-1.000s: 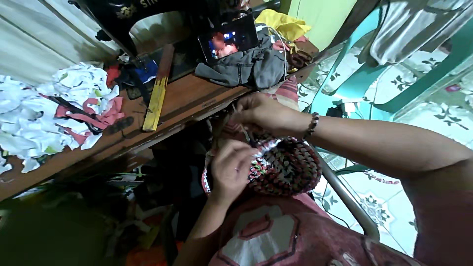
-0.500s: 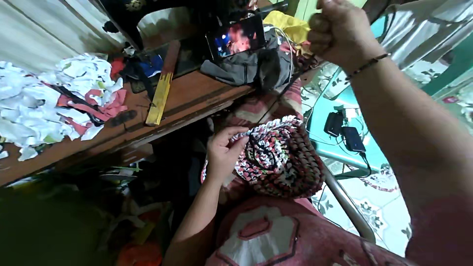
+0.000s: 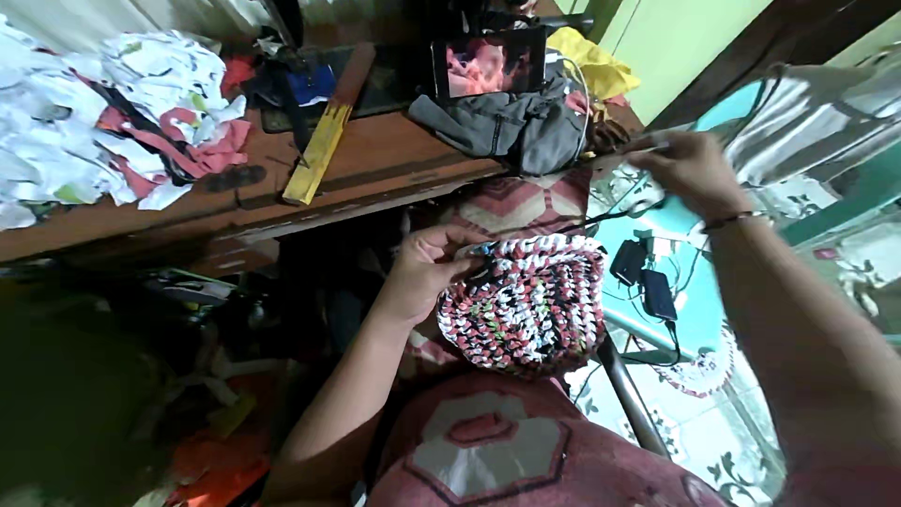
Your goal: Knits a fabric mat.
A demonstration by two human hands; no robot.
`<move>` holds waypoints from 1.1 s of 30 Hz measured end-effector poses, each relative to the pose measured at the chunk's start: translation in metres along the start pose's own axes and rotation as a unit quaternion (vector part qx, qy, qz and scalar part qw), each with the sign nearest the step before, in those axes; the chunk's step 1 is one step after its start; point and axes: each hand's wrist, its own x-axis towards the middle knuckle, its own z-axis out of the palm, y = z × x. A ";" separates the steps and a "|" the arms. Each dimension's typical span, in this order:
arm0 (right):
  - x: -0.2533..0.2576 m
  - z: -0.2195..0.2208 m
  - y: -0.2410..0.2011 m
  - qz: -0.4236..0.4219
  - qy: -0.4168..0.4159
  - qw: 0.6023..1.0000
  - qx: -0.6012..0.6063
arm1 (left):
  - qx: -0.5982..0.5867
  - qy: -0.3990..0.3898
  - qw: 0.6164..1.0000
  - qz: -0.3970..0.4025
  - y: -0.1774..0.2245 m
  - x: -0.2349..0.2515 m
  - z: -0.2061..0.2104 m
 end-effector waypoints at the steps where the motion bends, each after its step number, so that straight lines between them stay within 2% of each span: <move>1: -0.001 0.022 -0.025 -0.039 -0.073 0.992 0.092 | -0.002 -0.012 1.000 0.000 0.001 0.003 0.005; 2: -0.003 0.041 -0.050 -0.080 -0.154 0.971 0.163 | 0.000 -0.020 1.000 0.001 0.003 0.006 0.009; 4: -0.004 0.068 -0.091 -0.167 -0.316 0.906 0.226 | 0.015 -0.019 1.000 0.001 0.008 0.007 0.015; 6: -0.001 0.087 -0.111 -0.196 -0.420 0.843 0.274 | 0.044 -0.003 0.999 -0.003 0.012 0.005 0.016; 8: 0.002 0.096 -0.112 -0.164 -0.475 0.810 0.303 | 0.065 0.020 0.998 -0.005 0.014 0.001 0.015; 11: -0.002 0.099 -0.109 -0.106 -0.488 0.806 0.319 | 0.083 0.043 0.996 -0.004 0.012 0.001 0.015; 13: -0.006 0.101 -0.105 -0.101 -0.475 0.806 0.337 | 0.081 0.042 0.996 -0.007 0.010 0.002 0.016; 16: -0.001 0.107 -0.085 -0.134 -0.395 0.848 0.328 | 0.053 0.026 0.998 -0.021 0.010 0.003 0.017; 17: 0.002 0.110 -0.078 -0.121 -0.353 0.864 0.338 | 0.039 0.019 0.999 -0.025 0.010 0.003 0.017; 20: 0.008 0.112 -0.058 -0.011 -0.226 0.911 0.345 | 0.023 0.014 0.999 -0.031 0.011 0.002 0.018; 22: 0.010 0.112 -0.049 0.071 -0.150 0.928 0.333 | 0.018 0.012 0.999 -0.029 0.012 0.001 0.017; 25: 0.015 0.111 -0.037 0.104 -0.066 0.951 0.284 | 0.014 0.008 0.999 -0.028 0.012 0.001 0.017; 33: 0.035 0.110 -0.015 0.115 0.021 0.984 0.135 | 0.018 -0.020 0.999 -0.024 0.007 0.003 0.019</move>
